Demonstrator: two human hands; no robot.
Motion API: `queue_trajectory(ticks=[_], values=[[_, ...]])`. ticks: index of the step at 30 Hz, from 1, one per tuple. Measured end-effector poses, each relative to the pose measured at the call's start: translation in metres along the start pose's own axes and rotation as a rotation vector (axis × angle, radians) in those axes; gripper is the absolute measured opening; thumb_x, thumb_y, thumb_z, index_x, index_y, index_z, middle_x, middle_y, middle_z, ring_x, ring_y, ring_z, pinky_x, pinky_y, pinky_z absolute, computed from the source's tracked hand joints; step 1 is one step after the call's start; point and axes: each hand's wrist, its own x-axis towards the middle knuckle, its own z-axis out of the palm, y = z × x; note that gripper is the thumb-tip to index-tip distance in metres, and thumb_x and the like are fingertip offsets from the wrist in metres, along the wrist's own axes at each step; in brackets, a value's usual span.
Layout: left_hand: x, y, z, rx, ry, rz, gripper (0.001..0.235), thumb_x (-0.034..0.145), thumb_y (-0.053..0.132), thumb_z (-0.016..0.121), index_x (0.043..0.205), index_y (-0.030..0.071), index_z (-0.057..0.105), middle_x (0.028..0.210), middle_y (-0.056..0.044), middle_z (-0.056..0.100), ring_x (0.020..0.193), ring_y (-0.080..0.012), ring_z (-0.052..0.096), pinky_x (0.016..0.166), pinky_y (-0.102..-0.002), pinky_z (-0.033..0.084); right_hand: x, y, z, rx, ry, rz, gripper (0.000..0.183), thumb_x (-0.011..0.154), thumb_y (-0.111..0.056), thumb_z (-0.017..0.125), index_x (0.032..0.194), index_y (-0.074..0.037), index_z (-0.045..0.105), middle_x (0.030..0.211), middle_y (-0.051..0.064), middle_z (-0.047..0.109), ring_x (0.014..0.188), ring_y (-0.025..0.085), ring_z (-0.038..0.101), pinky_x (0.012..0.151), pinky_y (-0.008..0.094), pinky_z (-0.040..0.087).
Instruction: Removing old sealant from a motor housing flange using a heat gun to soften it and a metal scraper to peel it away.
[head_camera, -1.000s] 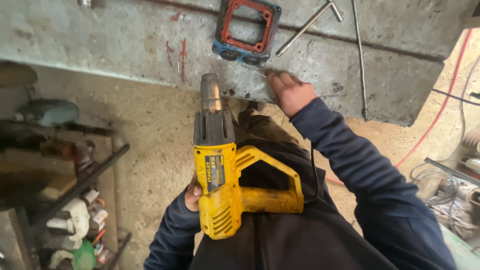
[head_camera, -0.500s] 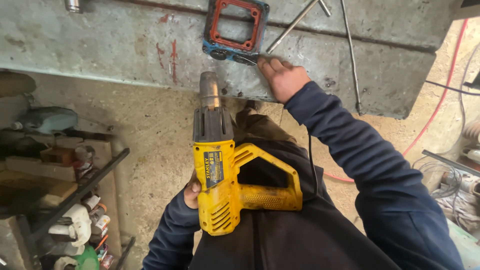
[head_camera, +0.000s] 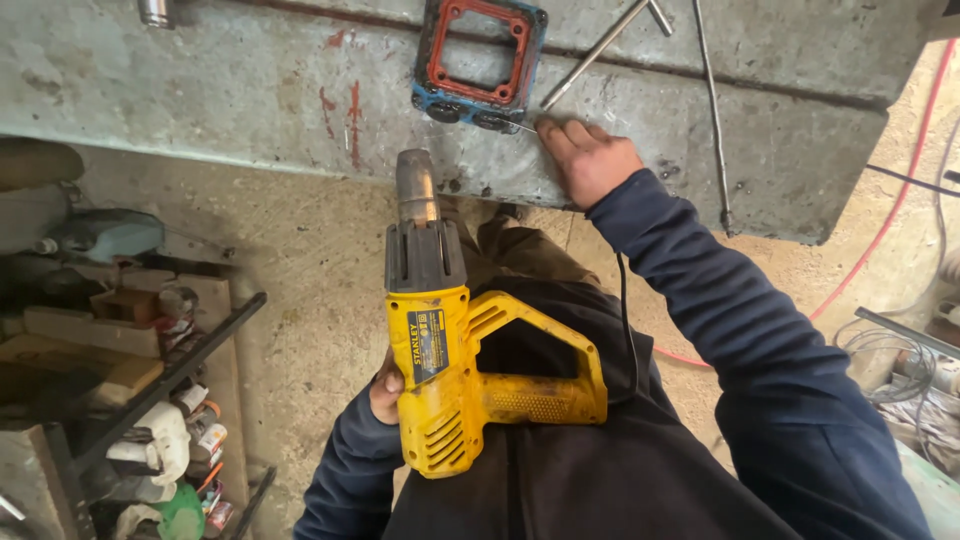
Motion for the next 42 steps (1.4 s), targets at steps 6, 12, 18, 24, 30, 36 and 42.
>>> queue_trajectory(ticks=[6,12,18,24,30,36,42], values=[[0.002,-0.004,0.002,-0.013,-0.017,0.052,0.095,0.083,0.035,0.084,0.155,-0.004,0.037,0.144,-0.022,0.057,0.13,-0.0357,0.059,0.112,-0.048,0.048,-0.012,0.011,0.027,0.372,-0.091,0.028,0.013,0.104,-0.022,0.064,0.11,-0.011,0.07,0.104,0.011,0.074,0.084,0.029,0.071,0.071,0.038,0.06],[0.005,-0.002,0.002,0.017,-0.03,0.022,0.095,0.084,0.036,0.083,0.157,-0.004,0.037,0.144,-0.023,0.058,0.129,-0.0364,0.059,0.111,-0.048,0.048,0.004,0.001,-0.018,0.237,-0.08,0.046,0.02,0.103,-0.019,0.061,0.115,-0.006,0.07,0.102,0.016,0.074,0.073,0.029,0.072,0.061,0.039,0.059],[0.005,-0.011,-0.009,0.014,0.015,0.088,0.093,0.082,0.036,0.083,0.154,0.0,0.036,0.142,-0.019,0.059,0.127,-0.032,0.06,0.11,-0.046,0.048,0.007,0.006,0.016,0.17,-0.271,0.101,0.026,0.101,-0.022,0.055,0.12,-0.012,0.071,0.095,0.014,0.073,0.07,0.028,0.072,0.065,0.038,0.059],[0.011,0.002,0.009,0.07,-0.052,0.032,0.097,0.082,0.042,0.084,0.155,-0.005,0.04,0.142,-0.023,0.061,0.129,-0.0348,0.061,0.111,-0.047,0.049,0.01,-0.012,-0.015,0.197,-0.248,0.122,0.027,0.099,-0.018,0.059,0.124,-0.012,0.067,0.097,0.015,0.071,0.072,0.034,0.072,0.064,0.045,0.059],[0.012,0.002,0.009,0.016,0.001,0.062,0.097,0.08,0.04,0.084,0.154,0.0,0.037,0.143,-0.02,0.058,0.129,-0.0353,0.059,0.11,-0.047,0.048,0.023,-0.021,-0.006,0.083,-0.168,0.077,0.031,0.092,-0.01,0.056,0.122,-0.009,0.064,0.101,0.016,0.07,0.077,0.033,0.073,0.061,0.044,0.058],[0.011,-0.007,-0.019,-0.1,0.046,-0.039,0.084,0.087,0.038,0.075,0.154,0.0,0.042,0.146,-0.02,0.057,0.129,-0.0329,0.059,0.111,-0.046,0.048,0.016,-0.037,0.01,0.07,-0.247,0.135,0.03,0.093,-0.011,0.055,0.122,-0.009,0.062,0.097,0.016,0.071,0.075,0.034,0.073,0.061,0.045,0.058],[0.011,0.019,-0.036,-0.165,0.037,-0.226,0.078,0.083,0.038,0.073,0.148,0.003,0.049,0.143,-0.014,0.06,0.13,-0.0289,0.059,0.114,-0.043,0.047,-0.011,-0.061,0.026,0.447,-0.08,0.391,0.026,0.097,-0.02,0.061,0.119,-0.006,0.066,0.094,0.021,0.072,0.075,0.042,0.07,0.065,0.049,0.056]])
